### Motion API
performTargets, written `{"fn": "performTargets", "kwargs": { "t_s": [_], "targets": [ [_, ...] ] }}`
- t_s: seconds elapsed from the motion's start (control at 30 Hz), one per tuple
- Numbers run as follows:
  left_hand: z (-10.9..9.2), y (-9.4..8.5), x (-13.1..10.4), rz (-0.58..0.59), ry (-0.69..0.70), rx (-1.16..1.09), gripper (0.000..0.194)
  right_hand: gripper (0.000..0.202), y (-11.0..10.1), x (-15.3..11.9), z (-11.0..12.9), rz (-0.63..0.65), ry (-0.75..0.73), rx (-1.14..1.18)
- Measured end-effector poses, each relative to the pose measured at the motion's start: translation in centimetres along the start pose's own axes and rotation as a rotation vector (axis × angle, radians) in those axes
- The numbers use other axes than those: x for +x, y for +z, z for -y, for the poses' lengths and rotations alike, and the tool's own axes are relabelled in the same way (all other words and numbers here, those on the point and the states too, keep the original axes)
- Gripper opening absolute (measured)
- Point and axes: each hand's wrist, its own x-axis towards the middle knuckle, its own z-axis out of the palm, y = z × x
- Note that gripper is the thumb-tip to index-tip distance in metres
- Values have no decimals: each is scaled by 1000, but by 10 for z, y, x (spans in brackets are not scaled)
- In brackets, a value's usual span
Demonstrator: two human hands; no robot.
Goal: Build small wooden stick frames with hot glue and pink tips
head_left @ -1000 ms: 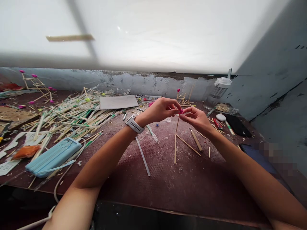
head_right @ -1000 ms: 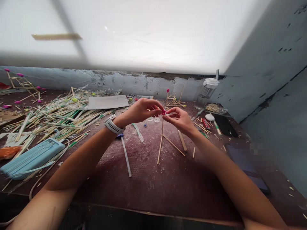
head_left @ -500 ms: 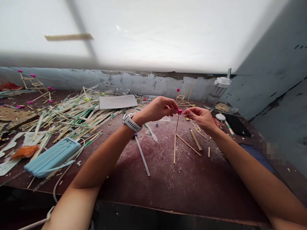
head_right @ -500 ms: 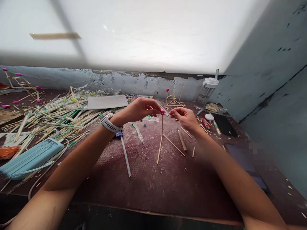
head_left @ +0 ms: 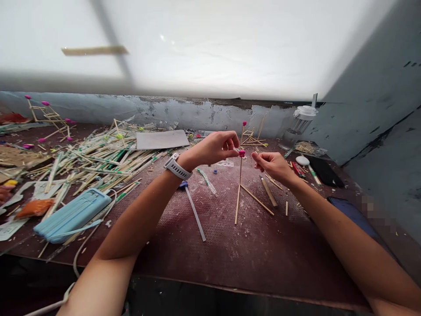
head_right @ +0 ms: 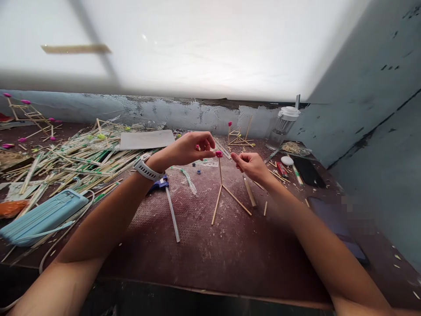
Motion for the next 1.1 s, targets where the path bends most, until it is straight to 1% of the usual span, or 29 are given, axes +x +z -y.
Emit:
{"fn": "performTargets", "kwargs": {
  "t_s": [0.03,0.1,0.17,0.23,0.3,0.4,0.5,0.63,0.73,0.87,0.97,1.1],
  "targets": [
    [0,-1,0,4,-2,13,15,68,0,1,-1,13,2,15],
    [-1,-1,0,5,-12,26,14,61,-1,1,-3,65,-11,76],
    [-2,-1,0,-5,-17,41,14,56,-1,0,-3,172,-30,130],
    [-2,-1,0,-14,-16,50,15,58,1,-3,-1,292,-29,153],
    [-2,0,0,-9,-20,42,15,54,6,-6,1,347,-22,166],
    [-1,-2,-1,25,-18,31,11,46,17,-9,2,322,-36,188],
    [2,-7,-2,100,3,59,9,40,26,-11,1,262,-89,169],
    [4,-13,-4,164,-11,112,7,40,31,-11,-1,207,-135,139],
    [3,-15,-5,166,-44,100,10,39,31,-11,0,201,-146,138],
    [3,-10,-4,100,-29,145,9,37,33,-13,3,199,-156,139],
    [5,-3,-3,-7,1,242,12,37,34,-15,4,202,-163,137],
    [5,7,-2,-144,42,281,16,39,34,-16,3,207,-161,153]
  ]
}}
